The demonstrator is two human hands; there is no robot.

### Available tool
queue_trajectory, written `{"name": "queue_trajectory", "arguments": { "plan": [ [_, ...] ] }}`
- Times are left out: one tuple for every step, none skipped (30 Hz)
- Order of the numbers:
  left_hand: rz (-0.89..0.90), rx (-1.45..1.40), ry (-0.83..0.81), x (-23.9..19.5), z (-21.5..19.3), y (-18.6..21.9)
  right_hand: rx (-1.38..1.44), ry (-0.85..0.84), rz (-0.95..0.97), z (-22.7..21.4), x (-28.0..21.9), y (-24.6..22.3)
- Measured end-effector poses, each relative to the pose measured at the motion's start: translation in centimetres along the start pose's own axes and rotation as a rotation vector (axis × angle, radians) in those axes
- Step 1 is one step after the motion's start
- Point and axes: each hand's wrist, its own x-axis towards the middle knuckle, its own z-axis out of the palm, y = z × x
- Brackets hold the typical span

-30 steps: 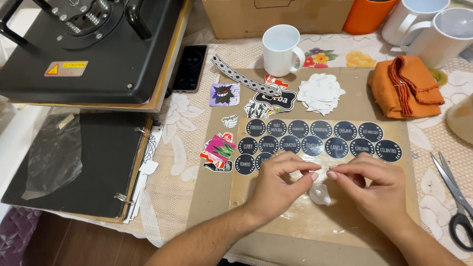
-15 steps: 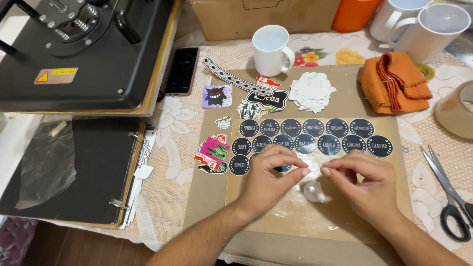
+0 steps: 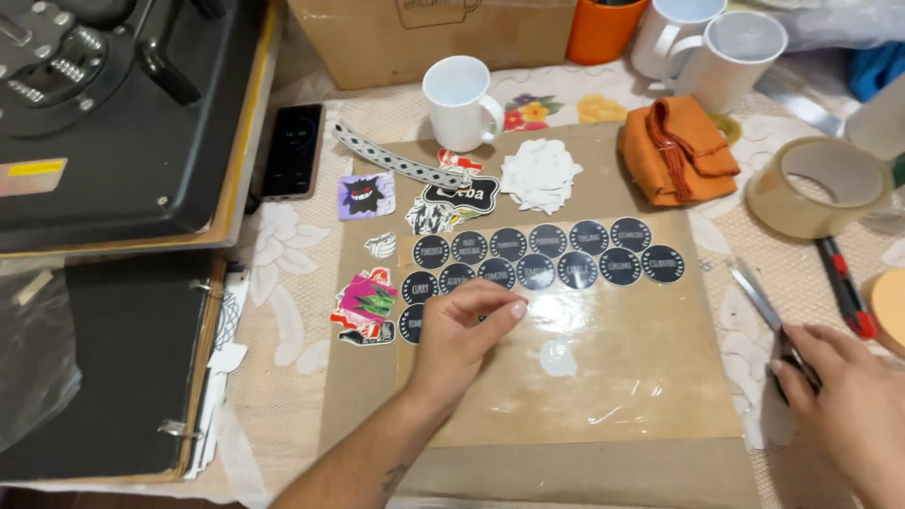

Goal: Peeling various small stickers from a backing sheet and placing them onto a surface, occasionally using scissors to trim them.

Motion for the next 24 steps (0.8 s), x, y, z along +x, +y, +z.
{"name": "queue_trajectory", "arguments": {
  "plan": [
    [-0.031,-0.053,0.0,0.1,0.0,0.0,-0.019,-0.002,0.026,0.5,-0.7,0.4],
    [-0.072,-0.104,0.006,-0.3,0.0,0.0,-0.035,-0.016,0.048,1.0,-1.9,0.7],
    [-0.079,-0.107,0.005,-0.5,0.1,0.0,-0.038,-0.022,0.049,1.0,-2.4,1.4],
    [-0.094,-0.115,0.014,-0.4,0.2,0.1,-0.012,-0.028,0.018,1.2,-2.4,2.0],
    [-0.109,-0.124,0.023,-0.3,0.2,0.3,0.014,-0.035,-0.013,1.3,-2.3,2.6],
    [-0.098,-0.125,0.032,-0.3,0.3,0.3,0.014,-0.025,-0.024,0.9,-2.1,2.4],
    [-0.123,-0.149,0.023,-0.3,0.3,0.4,0.108,-0.024,0.022,0.6,-2.0,2.1],
    [-0.153,-0.173,0.015,-0.4,0.3,0.4,0.204,-0.029,0.068,0.3,-2.2,1.9],
    [-0.147,-0.174,0.024,-0.4,0.2,0.6,0.205,-0.026,0.058,1.2,-2.4,2.1],
    [-0.191,-0.231,0.012,-0.5,0.2,0.8,0.24,0.063,0.055,1.9,-2.8,2.4],
    [-0.234,-0.288,0.0,-0.6,0.2,1.0,0.274,0.152,0.053,2.6,-3.1,2.7],
    [-0.223,-0.29,0.001,-0.9,0.2,1.4,0.273,0.16,0.047,-0.4,-3.2,-0.1],
    [-0.249,-0.354,-0.027,-1.1,0.3,1.8,0.547,0.213,0.08,-3.4,-3.3,-2.9],
    [-0.273,-0.414,-0.05,-1.5,0.4,2.2,0.836,0.26,0.106,-6.3,-3.5,-5.7],
    [-0.261,-0.414,-0.045,-1.6,0.7,2.9,0.839,0.266,0.095,-7.8,-3.4,-7.2],
    [-0.263,-0.445,-0.083,-2.2,1.0,3.4,0.835,0.1,0.132,-9.5,-4.1,-8.8],
    [-0.264,-0.476,-0.121,-2.8,1.4,3.9,0.828,-0.065,0.17,-11.1,-4.8,-10.4],
    [-0.26,-0.476,-0.128,-3.4,1.8,4.5,0.827,-0.057,0.172,-10.0,-5.1,-11.5],
    [-0.27,-0.503,-0.137,-4.0,2.1,5.1,0.928,-0.133,-0.074,-8.9,-5.3,-12.6],
    [-0.277,-0.532,-0.138,-4.7,2.4,5.7,1.019,-0.211,-0.333,-7.8,-5.4,-13.6],
    [-0.268,-0.533,-0.137,-4.8,2.6,6.2,1.017,-0.207,-0.34,-9.5,-4.7,-15.0],
    [-0.285,-0.537,-0.137,-5.2,2.8,6.6,1.096,-0.263,-0.307,-11.4,-4.5,-16.2],
    [-0.303,-0.541,-0.137,-5.7,3.0,7.0,1.174,-0.32,-0.272,-13.2,-4.3,-17.5],
    [-0.303,-0.543,-0.132,-5.9,3.1,7.0,1.173,-0.326,-0.275,-13.4,-4.3,-18.0]
  ]
}}
